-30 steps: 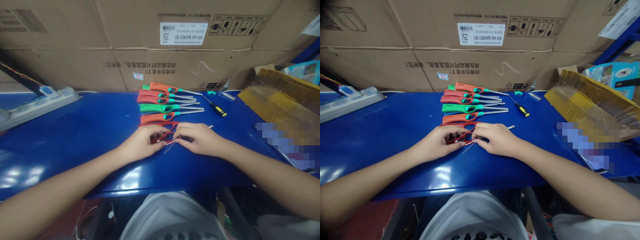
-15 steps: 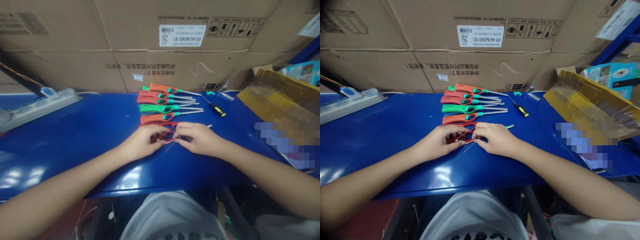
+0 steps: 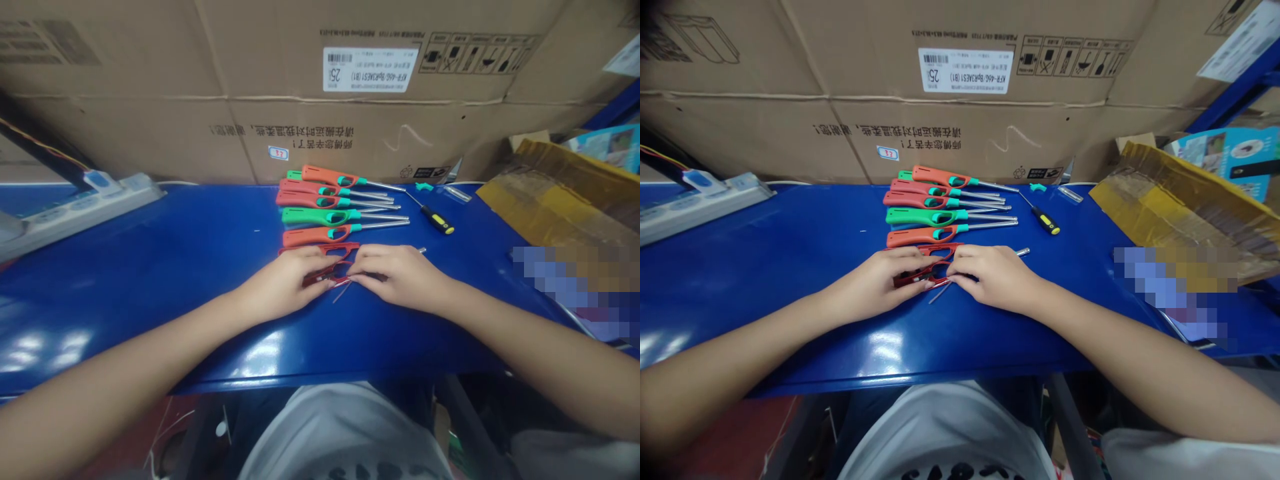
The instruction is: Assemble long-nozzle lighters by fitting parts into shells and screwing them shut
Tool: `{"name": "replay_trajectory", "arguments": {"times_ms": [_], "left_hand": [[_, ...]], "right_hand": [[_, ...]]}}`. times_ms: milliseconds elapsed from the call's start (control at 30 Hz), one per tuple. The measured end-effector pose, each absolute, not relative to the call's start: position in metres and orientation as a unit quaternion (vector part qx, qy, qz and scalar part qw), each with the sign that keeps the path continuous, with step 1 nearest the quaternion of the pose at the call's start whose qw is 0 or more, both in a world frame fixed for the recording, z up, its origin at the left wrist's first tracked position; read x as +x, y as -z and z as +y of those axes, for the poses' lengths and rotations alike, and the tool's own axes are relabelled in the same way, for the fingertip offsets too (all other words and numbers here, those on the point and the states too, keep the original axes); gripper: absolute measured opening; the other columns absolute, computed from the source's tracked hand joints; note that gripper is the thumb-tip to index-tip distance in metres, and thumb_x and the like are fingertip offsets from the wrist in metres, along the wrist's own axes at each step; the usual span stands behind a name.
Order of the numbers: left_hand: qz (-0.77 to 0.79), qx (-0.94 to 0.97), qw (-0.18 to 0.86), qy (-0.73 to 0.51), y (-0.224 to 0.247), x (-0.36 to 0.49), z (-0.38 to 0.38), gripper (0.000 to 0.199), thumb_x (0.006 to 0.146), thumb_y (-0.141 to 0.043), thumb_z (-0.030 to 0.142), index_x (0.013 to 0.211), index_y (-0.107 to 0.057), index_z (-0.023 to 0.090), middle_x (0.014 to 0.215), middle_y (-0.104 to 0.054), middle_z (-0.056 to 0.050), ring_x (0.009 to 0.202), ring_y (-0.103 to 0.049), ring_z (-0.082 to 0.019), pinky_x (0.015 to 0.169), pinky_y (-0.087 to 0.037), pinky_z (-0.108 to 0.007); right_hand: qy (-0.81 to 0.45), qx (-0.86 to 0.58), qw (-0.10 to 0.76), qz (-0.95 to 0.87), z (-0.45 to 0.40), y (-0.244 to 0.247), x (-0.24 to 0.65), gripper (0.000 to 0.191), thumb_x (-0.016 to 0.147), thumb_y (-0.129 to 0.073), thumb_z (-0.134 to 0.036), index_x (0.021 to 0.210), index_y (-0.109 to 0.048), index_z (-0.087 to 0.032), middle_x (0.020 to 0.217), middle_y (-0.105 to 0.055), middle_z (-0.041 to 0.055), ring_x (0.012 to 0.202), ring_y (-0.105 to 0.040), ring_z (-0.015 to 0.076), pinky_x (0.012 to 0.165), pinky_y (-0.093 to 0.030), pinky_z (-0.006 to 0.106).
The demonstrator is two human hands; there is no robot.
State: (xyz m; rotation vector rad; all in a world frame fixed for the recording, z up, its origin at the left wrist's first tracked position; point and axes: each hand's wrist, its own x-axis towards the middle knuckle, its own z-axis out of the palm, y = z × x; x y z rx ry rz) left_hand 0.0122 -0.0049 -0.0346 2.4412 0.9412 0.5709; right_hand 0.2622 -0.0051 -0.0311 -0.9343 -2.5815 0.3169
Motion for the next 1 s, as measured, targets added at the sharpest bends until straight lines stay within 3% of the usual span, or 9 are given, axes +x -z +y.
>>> {"name": "replay_trajectory", "arguments": {"times_ms": [200,467,767,1000], "left_hand": [[0.340,0.906,0.195,-0.162,0.033,0.012,-0.007,0.043,0.101,-0.055,0.029,0.142,-0.058,0.017,0.110,-0.065,-0.010,0.098,-0.065,-0.022,0.089,-0.054,-0.035],[0.332,0.914,0.173,-0.155,0.033,0.013,-0.009,0.040,0.102,-0.054,0.030,0.140,-0.058,0.018,0.111,-0.065,-0.009,0.100,-0.065,-0.022,0.088,-0.054,-0.034],[0.313,0.924,0.142,-0.165,0.037,0.013,-0.012,0.041,0.102,-0.053,0.029,0.142,-0.055,0.017,0.113,-0.065,-0.009,0.099,-0.065,-0.022,0.087,-0.056,-0.034],[0.322,0.921,0.143,-0.165,0.036,0.014,-0.011,0.041,0.102,-0.055,0.029,0.142,-0.056,0.018,0.112,-0.066,-0.009,0.097,-0.066,-0.021,0.085,-0.056,-0.032]], "right_hand": [[-0.046,-0.320,0.150,-0.934,-0.008,0.026,0.264,0.020,0.099,-0.056,-0.025,0.096,-0.076,-0.024,0.097,-0.073,0.0011,0.071,-0.063,0.0117,0.059,-0.036,0.025],[-0.066,-0.321,0.137,-0.935,-0.007,0.020,0.267,0.016,0.098,-0.061,-0.024,0.095,-0.076,-0.024,0.096,-0.073,-0.0006,0.073,-0.065,0.0114,0.058,-0.034,0.026],[0.035,-0.303,0.082,-0.949,-0.010,0.018,0.263,0.023,0.101,-0.054,-0.026,0.093,-0.075,-0.021,0.092,-0.073,0.0011,0.069,-0.063,0.0129,0.058,-0.030,0.029],[0.017,-0.308,0.089,-0.947,-0.008,0.020,0.267,0.021,0.100,-0.055,-0.026,0.097,-0.075,-0.024,0.096,-0.073,-0.0012,0.070,-0.063,0.0118,0.056,-0.028,0.030]]}}
